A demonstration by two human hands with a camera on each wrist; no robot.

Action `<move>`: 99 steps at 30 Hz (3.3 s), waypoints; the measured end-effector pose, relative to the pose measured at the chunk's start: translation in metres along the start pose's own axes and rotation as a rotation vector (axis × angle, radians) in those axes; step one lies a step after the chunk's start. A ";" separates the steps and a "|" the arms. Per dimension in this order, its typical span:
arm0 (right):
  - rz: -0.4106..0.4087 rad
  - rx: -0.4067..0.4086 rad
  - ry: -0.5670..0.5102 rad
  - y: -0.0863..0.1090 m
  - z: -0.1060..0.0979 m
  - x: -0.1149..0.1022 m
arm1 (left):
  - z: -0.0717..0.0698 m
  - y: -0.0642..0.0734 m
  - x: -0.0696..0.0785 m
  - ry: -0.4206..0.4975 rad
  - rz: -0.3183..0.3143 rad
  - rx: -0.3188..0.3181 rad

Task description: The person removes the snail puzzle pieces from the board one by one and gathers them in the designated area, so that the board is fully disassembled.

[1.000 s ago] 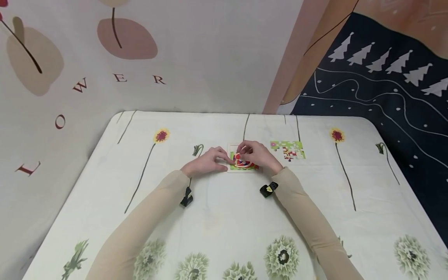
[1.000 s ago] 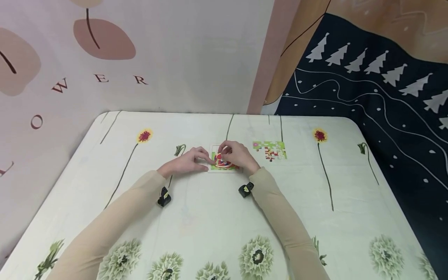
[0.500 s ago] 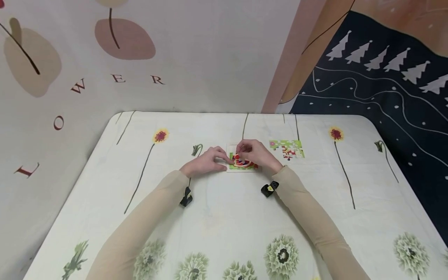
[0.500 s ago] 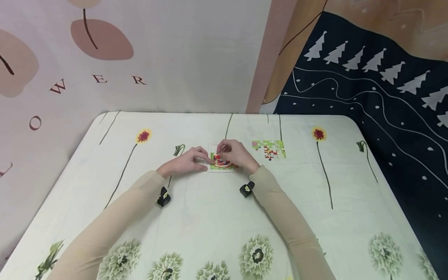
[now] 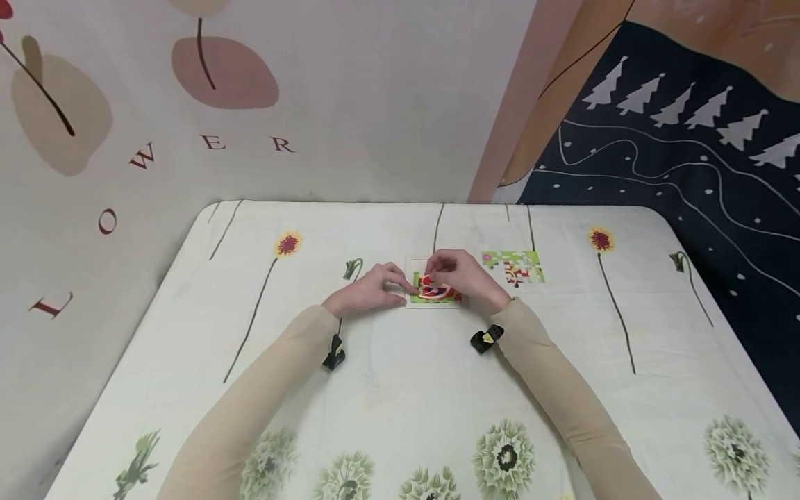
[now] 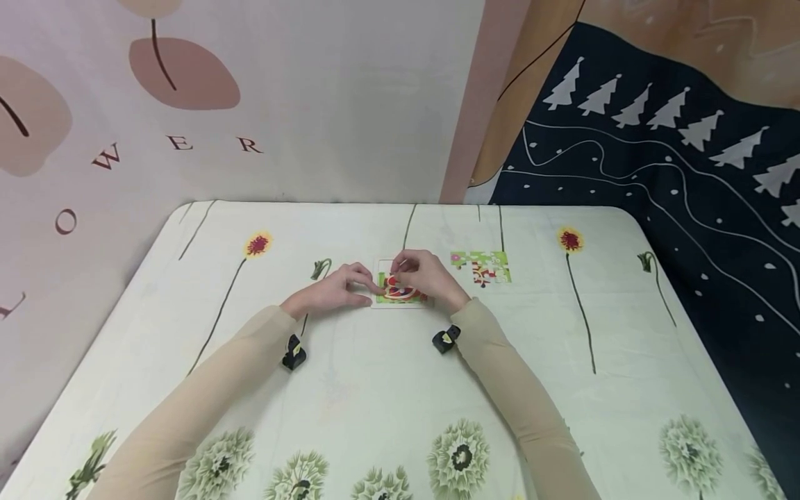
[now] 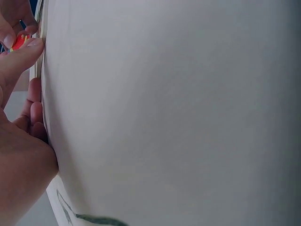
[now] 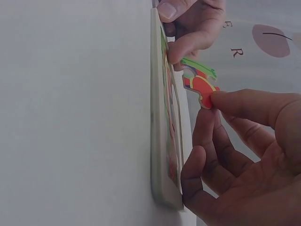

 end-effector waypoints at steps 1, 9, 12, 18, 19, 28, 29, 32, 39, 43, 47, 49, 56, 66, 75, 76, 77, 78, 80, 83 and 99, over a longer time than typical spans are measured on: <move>-0.002 0.003 -0.001 0.001 -0.001 0.000 | 0.000 0.000 0.000 0.000 -0.004 0.001; -0.023 0.017 0.004 0.007 -0.011 0.002 | 0.001 -0.001 -0.001 0.000 -0.001 0.011; -0.021 0.019 0.001 0.008 -0.013 0.004 | 0.000 -0.001 -0.001 -0.004 -0.004 0.012; -0.008 0.046 0.017 0.011 -0.020 0.007 | 0.000 0.000 -0.001 -0.001 -0.011 0.008; -0.004 0.049 0.018 0.012 -0.021 0.007 | 0.000 0.000 -0.001 0.001 -0.013 0.007; 0.025 0.071 0.041 0.016 -0.031 0.017 | 0.000 0.001 0.000 0.000 -0.011 0.007; 0.029 0.071 0.041 0.017 -0.032 0.018 | 0.000 0.001 0.000 0.001 -0.014 0.007; 0.033 0.071 0.043 0.020 -0.036 0.019 | 0.001 0.001 -0.001 0.005 -0.027 0.006; 0.056 0.097 0.071 0.023 -0.049 0.026 | 0.001 0.000 -0.002 0.007 -0.020 0.004; 0.065 0.098 0.086 0.025 -0.055 0.028 | 0.001 0.000 -0.003 0.011 -0.022 0.004; 0.060 0.107 0.082 0.029 -0.061 0.029 | 0.001 0.000 -0.003 0.008 -0.023 0.002; 0.062 0.112 0.080 0.030 -0.065 0.030 | 0.001 0.000 -0.003 0.007 -0.025 0.001; 0.089 0.126 0.083 0.034 -0.073 0.034 | 0.001 -0.001 -0.003 0.001 -0.004 0.001; 0.141 0.128 0.092 0.034 -0.084 0.045 | 0.000 0.000 -0.002 0.008 0.006 0.004; 0.178 0.116 0.147 0.035 -0.092 0.049 | 0.001 0.000 -0.005 0.021 -0.022 0.007; 0.182 0.117 0.152 0.035 -0.093 0.050 | 0.001 0.000 -0.005 0.020 -0.022 0.008; 0.184 0.118 0.159 0.035 -0.094 0.052 | 0.001 0.000 -0.005 0.024 -0.026 0.008; 0.185 0.120 0.168 0.035 -0.095 0.053 | 0.001 0.000 -0.005 0.024 -0.031 0.008; 0.187 0.126 0.188 0.035 -0.096 0.055 | 0.001 0.001 -0.005 0.027 -0.032 0.010; 0.201 0.127 0.209 0.035 -0.097 0.059 | 0.001 0.001 -0.004 0.025 -0.022 0.008; 0.143 0.132 0.269 0.036 -0.097 0.062 | 0.001 0.002 -0.004 0.031 -0.014 0.004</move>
Point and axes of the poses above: each hand's wrist, its own y-axis away from the middle knuckle, its own z-axis out of the palm, x = y × z, the point moved 8 cm from there along -y, towards the middle knuckle, and after that the axes turned 8 degrees about z, right-handed, at the moved point
